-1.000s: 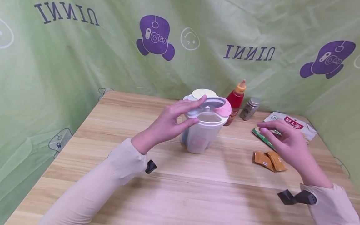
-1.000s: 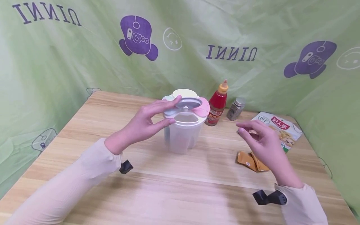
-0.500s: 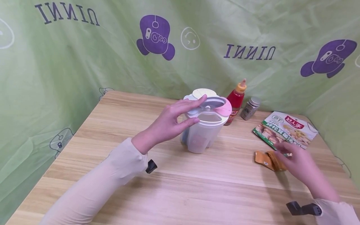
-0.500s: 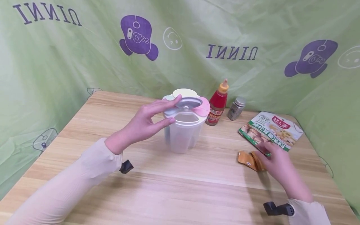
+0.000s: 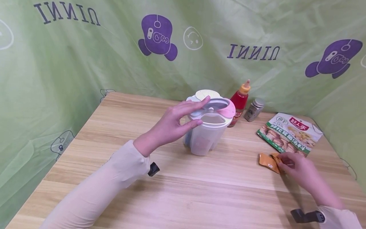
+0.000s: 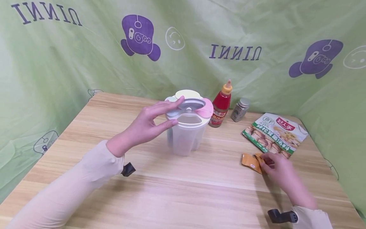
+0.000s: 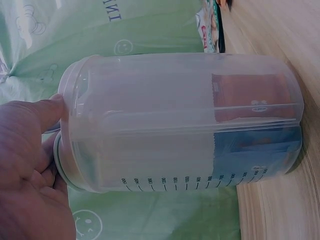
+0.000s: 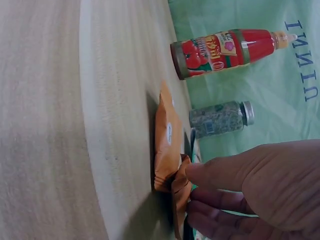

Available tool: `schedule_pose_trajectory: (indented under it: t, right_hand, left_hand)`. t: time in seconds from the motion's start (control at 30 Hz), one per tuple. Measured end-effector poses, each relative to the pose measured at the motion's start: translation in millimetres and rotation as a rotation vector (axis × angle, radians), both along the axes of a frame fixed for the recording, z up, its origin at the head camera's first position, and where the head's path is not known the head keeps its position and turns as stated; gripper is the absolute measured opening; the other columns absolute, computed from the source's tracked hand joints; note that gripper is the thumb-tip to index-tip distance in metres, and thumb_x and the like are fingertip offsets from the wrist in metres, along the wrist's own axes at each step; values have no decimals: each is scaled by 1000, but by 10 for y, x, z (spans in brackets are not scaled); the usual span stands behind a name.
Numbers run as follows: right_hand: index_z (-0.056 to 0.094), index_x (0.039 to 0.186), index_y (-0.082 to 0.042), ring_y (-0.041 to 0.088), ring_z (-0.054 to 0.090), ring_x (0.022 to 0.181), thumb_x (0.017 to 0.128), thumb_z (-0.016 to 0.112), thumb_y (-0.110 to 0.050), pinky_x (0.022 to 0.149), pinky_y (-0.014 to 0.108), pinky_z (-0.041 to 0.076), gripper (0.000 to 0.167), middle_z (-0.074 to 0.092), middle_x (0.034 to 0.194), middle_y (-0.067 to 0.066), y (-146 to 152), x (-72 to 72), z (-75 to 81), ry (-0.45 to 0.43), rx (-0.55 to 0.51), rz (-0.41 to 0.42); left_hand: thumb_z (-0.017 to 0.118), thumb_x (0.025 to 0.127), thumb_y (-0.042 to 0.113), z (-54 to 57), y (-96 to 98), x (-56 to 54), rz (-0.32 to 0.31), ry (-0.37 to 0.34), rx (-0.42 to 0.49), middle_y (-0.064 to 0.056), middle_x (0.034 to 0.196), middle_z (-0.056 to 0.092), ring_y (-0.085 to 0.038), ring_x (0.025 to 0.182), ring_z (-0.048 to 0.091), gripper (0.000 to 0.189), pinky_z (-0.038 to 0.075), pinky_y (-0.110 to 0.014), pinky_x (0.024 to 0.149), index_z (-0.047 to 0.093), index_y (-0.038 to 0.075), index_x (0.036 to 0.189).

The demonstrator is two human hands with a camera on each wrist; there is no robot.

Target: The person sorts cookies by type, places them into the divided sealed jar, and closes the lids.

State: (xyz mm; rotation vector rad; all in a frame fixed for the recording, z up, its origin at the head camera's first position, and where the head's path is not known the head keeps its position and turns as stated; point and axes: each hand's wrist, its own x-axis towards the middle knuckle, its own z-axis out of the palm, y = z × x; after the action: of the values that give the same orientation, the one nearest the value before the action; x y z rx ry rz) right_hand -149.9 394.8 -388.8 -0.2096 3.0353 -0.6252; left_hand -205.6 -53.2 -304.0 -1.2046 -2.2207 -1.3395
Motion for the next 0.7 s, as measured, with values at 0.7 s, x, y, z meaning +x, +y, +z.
schedule_pose_trajectory:
  t: [0.7]
  right_hand:
    - [69,118,11,46,72,90,94,75,-4,76,59,61,29,72,107,36,-39,54,-105,16,16,-14]
  left_hand:
    - [75,96,7,-9,1,-4,-4,1,10,-9,148,65,-22,134,64,61,48,-35,118,52,5,153]
